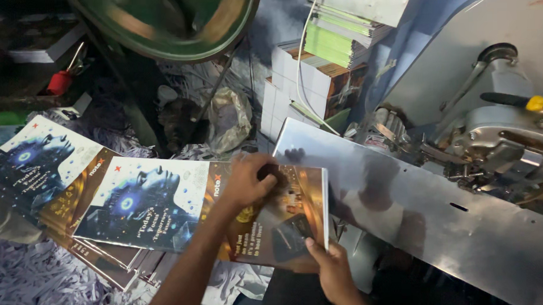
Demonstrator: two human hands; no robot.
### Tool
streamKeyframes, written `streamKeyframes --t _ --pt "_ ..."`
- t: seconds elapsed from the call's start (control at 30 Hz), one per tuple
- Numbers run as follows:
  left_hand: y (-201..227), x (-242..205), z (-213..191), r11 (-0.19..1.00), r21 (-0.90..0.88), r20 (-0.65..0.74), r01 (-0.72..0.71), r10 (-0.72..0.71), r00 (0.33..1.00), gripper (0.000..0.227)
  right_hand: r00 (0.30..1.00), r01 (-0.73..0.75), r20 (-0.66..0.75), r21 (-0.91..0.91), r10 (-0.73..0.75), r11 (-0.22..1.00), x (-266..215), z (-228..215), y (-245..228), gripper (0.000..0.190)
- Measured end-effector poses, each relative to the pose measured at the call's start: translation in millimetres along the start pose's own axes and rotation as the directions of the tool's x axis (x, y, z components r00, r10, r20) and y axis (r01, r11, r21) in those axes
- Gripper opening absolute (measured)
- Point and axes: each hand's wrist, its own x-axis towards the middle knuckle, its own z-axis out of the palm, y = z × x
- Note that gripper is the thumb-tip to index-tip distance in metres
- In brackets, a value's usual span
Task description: The person repeatedly picks up printed book covers, aligns them on a metal plate, and feeds them into a binding machine. The person then removes the bound covers and places them on a growing stack. The process is repeated for multiple items.
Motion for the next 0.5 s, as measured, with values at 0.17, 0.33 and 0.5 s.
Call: streamKeyframes --t 0.17,0.33,0.5 --pt "-10.1 18.3 -35.8 0.973 0.094 0.175 0.211 -0.225 0.959 0.056 0.973 -0.202 -0.072 0.183 0.218 0.962 9.2 -40.7 -5.8 0.031" --pt "-42.2 29.4 -66.8 0.888 0.372 0.227 0.269 -0.368 0.902 0.071 0.950 0.289 0.012 -0.414 -0.312 0.863 4.8 -104.1 -27.6 0.031" --pt "-66.5 32.4 -95.1 0.823 0.447 0.136 0.350 -0.449 0.883 0.074 0.967 -0.109 -0.220 0.092 0.127 0.990 -9.7 -137.1 -51.7 0.034"
